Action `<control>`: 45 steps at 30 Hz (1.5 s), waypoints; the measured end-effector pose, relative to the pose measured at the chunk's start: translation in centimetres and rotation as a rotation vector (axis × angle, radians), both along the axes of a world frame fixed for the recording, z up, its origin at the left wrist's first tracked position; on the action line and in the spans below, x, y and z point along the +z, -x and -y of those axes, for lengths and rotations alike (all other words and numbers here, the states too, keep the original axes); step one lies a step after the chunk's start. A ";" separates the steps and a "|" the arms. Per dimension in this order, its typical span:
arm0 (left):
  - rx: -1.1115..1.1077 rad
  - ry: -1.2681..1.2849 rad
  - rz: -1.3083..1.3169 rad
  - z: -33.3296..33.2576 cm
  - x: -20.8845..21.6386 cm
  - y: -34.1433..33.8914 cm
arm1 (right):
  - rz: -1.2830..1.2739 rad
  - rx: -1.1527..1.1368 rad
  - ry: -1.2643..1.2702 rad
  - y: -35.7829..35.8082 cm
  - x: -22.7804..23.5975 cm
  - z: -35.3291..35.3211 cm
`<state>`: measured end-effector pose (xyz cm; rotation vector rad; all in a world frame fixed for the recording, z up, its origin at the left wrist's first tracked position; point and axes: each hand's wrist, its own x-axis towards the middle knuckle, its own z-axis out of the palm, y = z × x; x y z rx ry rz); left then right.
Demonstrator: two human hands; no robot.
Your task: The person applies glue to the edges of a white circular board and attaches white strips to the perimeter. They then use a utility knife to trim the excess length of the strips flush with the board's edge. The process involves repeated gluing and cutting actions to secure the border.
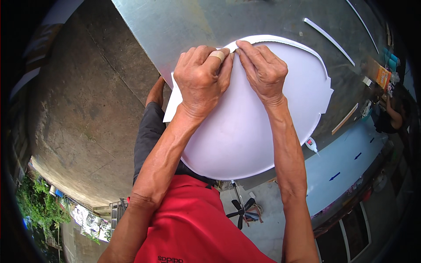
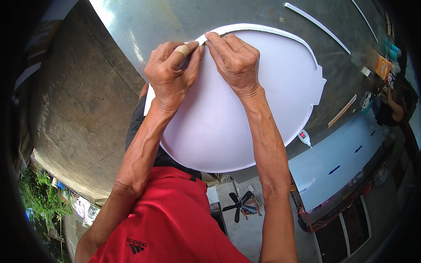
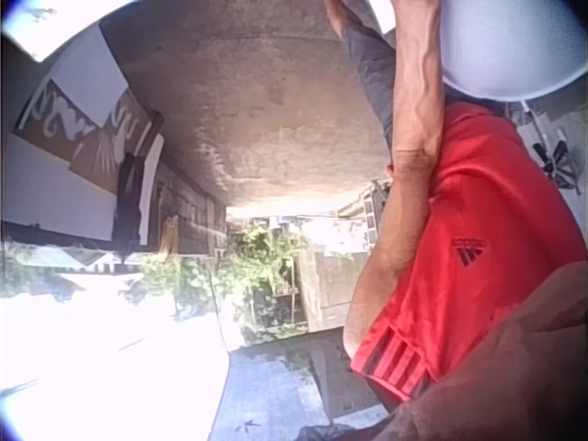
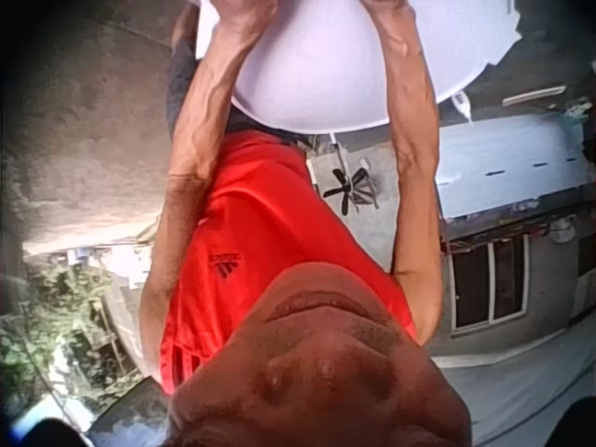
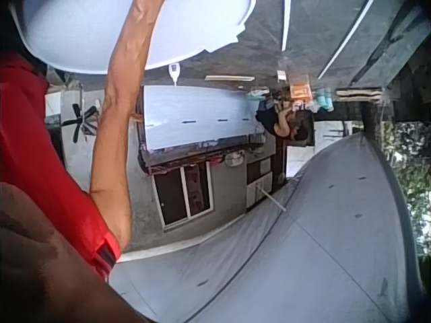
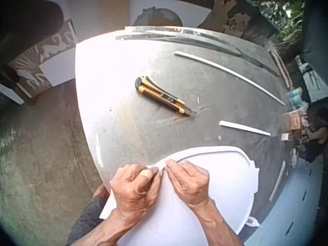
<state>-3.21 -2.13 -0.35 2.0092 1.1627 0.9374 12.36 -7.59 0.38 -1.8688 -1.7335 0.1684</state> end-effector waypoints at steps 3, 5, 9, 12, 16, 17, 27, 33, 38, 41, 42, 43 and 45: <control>-0.022 0.019 0.005 0.0 0.3 0.5 | -0.019 0.029 0.022 -0.4 0.0 0.0; -0.019 0.035 0.015 0.2 0.2 0.7 | -0.030 0.067 0.062 -0.7 0.4 -0.2; -0.020 0.040 0.033 0.1 0.1 0.7 | -0.025 0.161 0.054 -1.1 0.4 -0.3; -0.018 0.034 0.031 0.1 0.0 0.7 | -0.029 0.161 0.042 -1.2 0.0 -0.3; -0.011 0.016 0.017 0.1 0.1 0.8 | -0.050 0.152 0.024 -1.1 0.0 -0.3; -0.008 0.009 0.015 0.1 0.1 0.9 | -0.052 0.154 0.020 -1.1 0.0 -0.4; 0.009 0.025 -0.017 0.4 0.2 1.7 | -0.077 0.129 0.034 -0.9 0.2 -0.3; 0.004 0.042 -0.013 0.4 0.3 1.7 | -0.080 0.120 0.030 -0.9 0.0 -0.2; -0.001 0.039 -0.003 0.4 0.1 1.7 | -0.083 0.116 0.039 -0.8 0.0 -0.3; 0.013 0.037 0.012 0.4 0.0 1.6 | -0.103 0.120 0.057 -0.8 0.4 -0.4; 0.019 0.041 0.015 0.5 -0.1 1.6 | -0.097 0.125 0.068 -0.8 0.5 -0.4; 0.024 0.046 0.017 0.5 -0.1 1.6 | -0.092 0.130 0.080 -0.9 0.6 -0.4; 0.030 0.054 0.018 0.5 -0.1 1.6 | -0.089 0.136 0.092 -0.9 0.7 -0.4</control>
